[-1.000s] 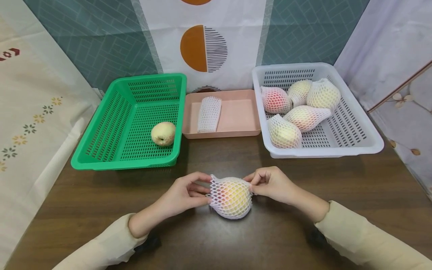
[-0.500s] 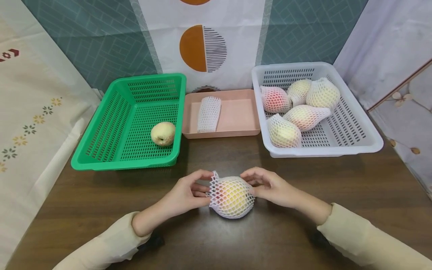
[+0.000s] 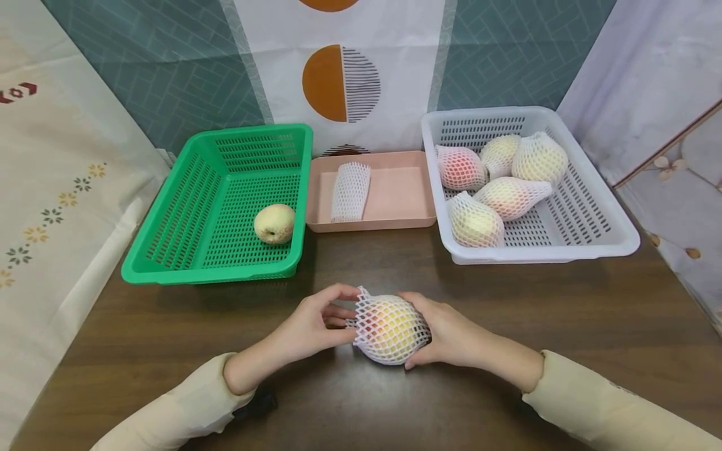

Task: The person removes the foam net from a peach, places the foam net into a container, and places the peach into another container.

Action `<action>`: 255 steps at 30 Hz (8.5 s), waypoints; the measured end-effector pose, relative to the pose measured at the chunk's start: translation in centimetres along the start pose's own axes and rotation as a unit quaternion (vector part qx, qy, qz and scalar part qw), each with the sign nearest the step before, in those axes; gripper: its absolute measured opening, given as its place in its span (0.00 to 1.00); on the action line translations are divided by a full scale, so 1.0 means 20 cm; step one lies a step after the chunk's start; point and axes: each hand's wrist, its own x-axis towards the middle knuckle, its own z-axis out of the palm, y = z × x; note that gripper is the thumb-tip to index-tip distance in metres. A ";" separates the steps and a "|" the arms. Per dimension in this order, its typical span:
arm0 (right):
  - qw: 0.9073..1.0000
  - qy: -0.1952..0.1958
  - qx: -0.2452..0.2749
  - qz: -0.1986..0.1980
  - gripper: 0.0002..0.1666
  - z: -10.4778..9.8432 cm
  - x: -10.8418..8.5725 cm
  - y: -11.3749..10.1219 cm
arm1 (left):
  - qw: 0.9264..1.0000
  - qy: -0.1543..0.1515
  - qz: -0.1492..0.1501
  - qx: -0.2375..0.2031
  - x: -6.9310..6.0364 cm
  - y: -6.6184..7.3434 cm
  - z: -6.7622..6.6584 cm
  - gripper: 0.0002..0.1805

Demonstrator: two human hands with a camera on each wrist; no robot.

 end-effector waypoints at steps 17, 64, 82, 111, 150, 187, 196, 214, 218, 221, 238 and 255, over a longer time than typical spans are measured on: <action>0.998 0.042 0.021 -0.038 0.34 0.00 0.01 0.02 | 1.000 -0.026 0.006 0.012 0.00 -0.01 0.00 0.34; 0.994 0.042 0.100 -0.005 0.25 -0.02 -0.03 0.02 | 0.997 -0.078 0.002 -0.017 0.04 -0.02 0.02 0.39; 0.991 0.089 0.093 0.032 0.08 0.01 0.01 -0.04 | 0.995 -0.082 0.019 0.058 0.06 -0.03 0.03 0.41; 0.986 0.059 0.129 0.083 0.09 -0.05 0.01 -0.03 | 0.998 -0.061 0.032 0.006 0.12 -0.06 0.00 0.40; 0.996 0.087 0.027 0.017 0.07 -0.09 -0.02 0.03 | 0.998 -0.023 -0.010 -0.051 0.12 -0.13 -0.16 0.37; 0.988 0.119 0.076 0.068 0.10 -0.41 -0.03 -0.11 | 0.997 0.034 0.054 -0.043 -0.07 0.01 -0.12 0.39; 0.982 0.153 0.090 0.067 0.11 -0.52 0.03 -0.14 | 0.995 0.064 0.071 -0.009 -0.12 0.10 -0.19 0.40; 0.956 0.214 0.173 0.103 0.17 -0.64 0.38 -0.22 | 0.974 0.204 0.066 0.071 -0.18 0.20 -0.43 0.40; 0.947 0.225 0.204 0.105 0.14 -0.64 0.46 -0.26 | 0.965 0.245 0.053 0.072 -0.17 0.20 -0.50 0.40; 0.938 0.241 0.219 0.121 0.15 -0.64 0.51 -0.28 | 0.956 0.273 0.049 0.095 -0.16 0.20 -0.55 0.39; 0.886 0.308 0.297 0.177 0.23 -0.56 0.76 -0.18 | 0.917 0.380 -0.034 0.118 -0.12 0.04 -0.81 0.39; 0.832 0.358 0.347 0.245 0.28 -0.34 0.92 -0.07 | 0.911 0.364 -0.124 0.146 -0.12 -0.10 -0.91 0.39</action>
